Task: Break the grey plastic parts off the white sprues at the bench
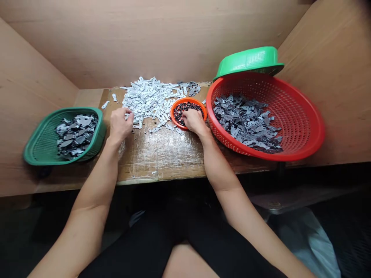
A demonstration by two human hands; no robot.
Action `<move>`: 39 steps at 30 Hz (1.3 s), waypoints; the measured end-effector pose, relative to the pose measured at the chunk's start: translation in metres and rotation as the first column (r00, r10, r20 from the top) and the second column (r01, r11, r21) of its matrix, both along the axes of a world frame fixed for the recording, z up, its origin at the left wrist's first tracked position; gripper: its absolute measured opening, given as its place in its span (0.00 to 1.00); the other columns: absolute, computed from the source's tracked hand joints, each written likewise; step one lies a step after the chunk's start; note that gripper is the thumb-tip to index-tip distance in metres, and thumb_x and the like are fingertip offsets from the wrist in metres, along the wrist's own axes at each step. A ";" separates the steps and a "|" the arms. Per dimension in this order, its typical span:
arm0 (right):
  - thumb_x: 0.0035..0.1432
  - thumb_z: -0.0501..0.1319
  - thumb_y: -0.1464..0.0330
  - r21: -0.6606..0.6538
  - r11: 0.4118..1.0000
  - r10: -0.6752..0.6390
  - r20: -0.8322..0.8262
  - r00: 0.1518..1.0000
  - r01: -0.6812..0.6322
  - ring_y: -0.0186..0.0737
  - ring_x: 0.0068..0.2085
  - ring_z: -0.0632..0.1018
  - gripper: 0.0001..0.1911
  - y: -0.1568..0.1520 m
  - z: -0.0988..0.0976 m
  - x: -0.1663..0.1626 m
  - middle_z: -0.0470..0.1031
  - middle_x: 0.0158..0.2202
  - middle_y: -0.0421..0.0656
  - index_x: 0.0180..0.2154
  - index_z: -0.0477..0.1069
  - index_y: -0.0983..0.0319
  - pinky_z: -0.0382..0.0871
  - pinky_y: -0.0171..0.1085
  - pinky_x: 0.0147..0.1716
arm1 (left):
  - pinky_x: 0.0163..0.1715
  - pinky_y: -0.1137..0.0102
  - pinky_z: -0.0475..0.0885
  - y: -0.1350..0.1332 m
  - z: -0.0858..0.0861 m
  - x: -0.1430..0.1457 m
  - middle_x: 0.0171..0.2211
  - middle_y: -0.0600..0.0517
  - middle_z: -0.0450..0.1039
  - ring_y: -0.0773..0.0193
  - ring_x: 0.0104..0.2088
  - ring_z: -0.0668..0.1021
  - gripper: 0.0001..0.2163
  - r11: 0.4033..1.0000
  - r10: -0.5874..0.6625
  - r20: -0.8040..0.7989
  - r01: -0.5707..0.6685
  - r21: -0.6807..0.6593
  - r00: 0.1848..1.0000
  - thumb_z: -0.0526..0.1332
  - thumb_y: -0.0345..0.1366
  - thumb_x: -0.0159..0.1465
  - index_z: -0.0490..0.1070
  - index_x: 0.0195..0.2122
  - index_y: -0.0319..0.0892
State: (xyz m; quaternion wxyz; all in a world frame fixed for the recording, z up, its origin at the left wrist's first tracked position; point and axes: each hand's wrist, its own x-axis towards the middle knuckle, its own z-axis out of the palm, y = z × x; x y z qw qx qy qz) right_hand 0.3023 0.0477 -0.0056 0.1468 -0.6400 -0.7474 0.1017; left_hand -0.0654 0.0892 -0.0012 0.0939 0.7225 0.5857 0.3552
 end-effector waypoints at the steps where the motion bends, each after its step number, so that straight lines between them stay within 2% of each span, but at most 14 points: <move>1: 0.79 0.56 0.71 0.019 1.000 -0.012 -0.001 1.000 0.012 0.61 0.54 0.82 0.19 -0.001 0.000 -0.001 0.85 0.54 0.60 0.51 0.87 0.64 0.71 0.58 0.57 | 0.69 0.36 0.70 -0.006 0.000 -0.010 0.54 0.35 0.84 0.32 0.60 0.82 0.15 0.999 0.025 0.005 -0.025 -0.031 1.000 0.69 0.48 0.65 0.80 0.48 0.47; 3: 0.79 0.57 0.70 0.057 0.997 -0.048 -0.014 0.999 0.049 0.60 0.52 0.83 0.19 -0.004 0.000 -0.003 0.86 0.52 0.61 0.51 0.88 0.65 0.71 0.56 0.55 | 0.74 0.33 0.65 -0.023 -0.001 -0.021 0.68 0.29 0.78 0.24 0.72 0.75 0.34 0.988 0.029 -0.048 -0.036 -0.153 0.998 0.74 0.53 0.60 0.78 0.64 0.42; 6: 0.79 0.58 0.69 0.068 0.990 -0.122 -0.011 0.992 0.122 0.57 0.49 0.84 0.18 -0.007 0.001 -0.006 0.88 0.49 0.61 0.51 0.88 0.66 0.72 0.52 0.52 | 0.80 0.29 0.51 -0.046 -0.006 -0.011 0.84 0.19 0.52 0.15 0.84 0.51 0.60 0.913 0.000 -0.239 -0.098 -0.396 0.971 0.75 0.63 0.59 0.58 0.84 0.30; 8: 0.80 0.58 0.68 0.050 0.987 -0.151 0.006 0.989 0.151 0.55 0.48 0.85 0.18 -0.008 0.004 -0.009 0.89 0.50 0.60 0.52 0.88 0.65 0.72 0.50 0.51 | 0.83 0.34 0.42 -0.051 -0.006 0.007 0.87 0.22 0.40 0.24 0.87 0.42 0.61 0.883 -0.082 -0.332 -0.087 -0.462 0.940 0.68 0.65 0.67 0.45 0.88 0.28; 11: 0.81 0.58 0.68 0.030 0.987 -0.160 0.008 0.987 0.160 0.55 0.50 0.86 0.18 -0.011 0.011 -0.010 0.89 0.52 0.60 0.53 0.88 0.65 0.72 0.49 0.52 | 0.84 0.39 0.43 -0.043 0.000 0.030 0.88 0.26 0.39 0.31 0.88 0.42 0.55 0.882 -0.182 -0.335 0.003 -0.472 0.924 0.63 0.62 0.73 0.43 0.89 0.31; 15: 0.82 0.58 0.66 0.050 0.976 -0.209 -0.028 0.977 0.210 0.57 0.50 0.86 0.19 -0.014 0.021 -0.010 0.89 0.52 0.61 0.53 0.87 0.66 0.73 0.49 0.51 | 0.82 0.36 0.52 -0.039 0.014 0.053 0.88 0.33 0.47 0.27 0.86 0.52 0.40 0.952 -0.048 -0.291 -0.044 -0.302 0.956 0.64 0.53 0.77 0.61 0.85 0.41; 18: 0.83 0.59 0.65 0.073 0.970 -0.227 -0.052 0.973 0.230 0.58 0.51 0.86 0.18 -0.014 0.023 -0.011 0.89 0.51 0.60 0.53 0.87 0.66 0.74 0.48 0.51 | 0.81 0.40 0.57 -0.051 0.016 0.084 0.84 0.35 0.61 0.31 0.82 0.63 0.28 0.970 -0.156 -0.299 0.089 -0.225 0.941 0.64 0.49 0.78 0.74 0.76 0.43; 20: 0.83 0.59 0.65 0.085 0.968 -0.231 -0.072 0.970 0.237 0.58 0.52 0.87 0.18 -0.013 0.023 -0.013 0.89 0.51 0.59 0.53 0.87 0.65 0.75 0.48 0.52 | 0.82 0.40 0.55 -0.060 0.013 0.115 0.82 0.32 0.63 0.30 0.82 0.62 0.36 0.945 -0.258 -0.331 0.167 -0.280 0.908 0.67 0.56 0.76 0.71 0.78 0.39; 22: 0.83 0.58 0.64 0.092 0.967 -0.229 -0.093 0.969 0.237 0.58 0.52 0.87 0.19 -0.012 0.022 -0.013 0.89 0.51 0.59 0.53 0.87 0.64 0.75 0.47 0.53 | 0.83 0.37 0.48 -0.065 0.007 0.144 0.85 0.26 0.55 0.25 0.85 0.54 0.51 0.923 -0.298 -0.358 0.172 -0.343 0.885 0.69 0.62 0.72 0.59 0.84 0.31; 25: 0.84 0.58 0.64 0.081 0.971 -0.218 -0.100 0.971 0.226 0.58 0.53 0.87 0.19 -0.010 0.020 -0.009 0.89 0.53 0.60 0.53 0.87 0.65 0.75 0.47 0.54 | 0.83 0.36 0.46 -0.057 0.001 0.162 0.86 0.25 0.51 0.25 0.86 0.53 0.54 0.912 -0.323 -0.357 0.188 -0.364 0.876 0.67 0.61 0.74 0.48 0.87 0.26; 28: 0.83 0.58 0.65 0.046 0.977 -0.203 -0.074 0.976 0.207 0.58 0.55 0.87 0.19 -0.008 0.018 -0.003 0.89 0.54 0.60 0.53 0.87 0.65 0.76 0.47 0.55 | 0.81 0.36 0.55 -0.037 -0.002 0.138 0.80 0.26 0.66 0.27 0.82 0.64 0.45 0.916 -0.353 -0.358 0.241 -0.320 0.865 0.68 0.52 0.74 0.60 0.84 0.29; 32: 0.80 0.61 0.65 -0.019 0.994 -0.110 -0.042 0.993 0.109 0.59 0.58 0.86 0.17 -0.007 0.016 -0.004 0.89 0.57 0.58 0.54 0.88 0.62 0.76 0.47 0.57 | 0.80 0.47 0.63 -0.013 -0.004 0.078 0.73 0.29 0.77 0.36 0.77 0.75 0.23 0.886 -0.461 -0.301 0.416 -0.206 0.834 0.69 0.43 0.70 0.85 0.61 0.34; 35: 0.80 0.59 0.67 -0.034 0.998 -0.047 -0.004 0.999 0.046 0.60 0.58 0.85 0.17 -0.010 0.018 -0.009 0.88 0.58 0.59 0.52 0.89 0.62 0.74 0.49 0.58 | 0.73 0.50 0.72 -0.006 0.000 0.044 0.64 0.33 0.85 0.40 0.67 0.84 0.16 0.949 -0.314 -0.172 0.308 -0.062 0.934 0.64 0.42 0.73 0.88 0.52 0.38; 39: 0.80 0.59 0.67 -0.003 1.000 -0.019 -0.051 0.999 0.019 0.57 0.53 0.85 0.18 -0.016 0.023 -0.008 0.89 0.52 0.58 0.49 0.89 0.63 0.72 0.48 0.55 | 0.60 0.56 0.80 -0.008 0.010 0.031 0.50 0.42 0.91 0.45 0.53 0.89 0.12 0.980 -0.187 -0.124 0.176 -0.092 0.975 0.63 0.39 0.72 0.88 0.45 0.45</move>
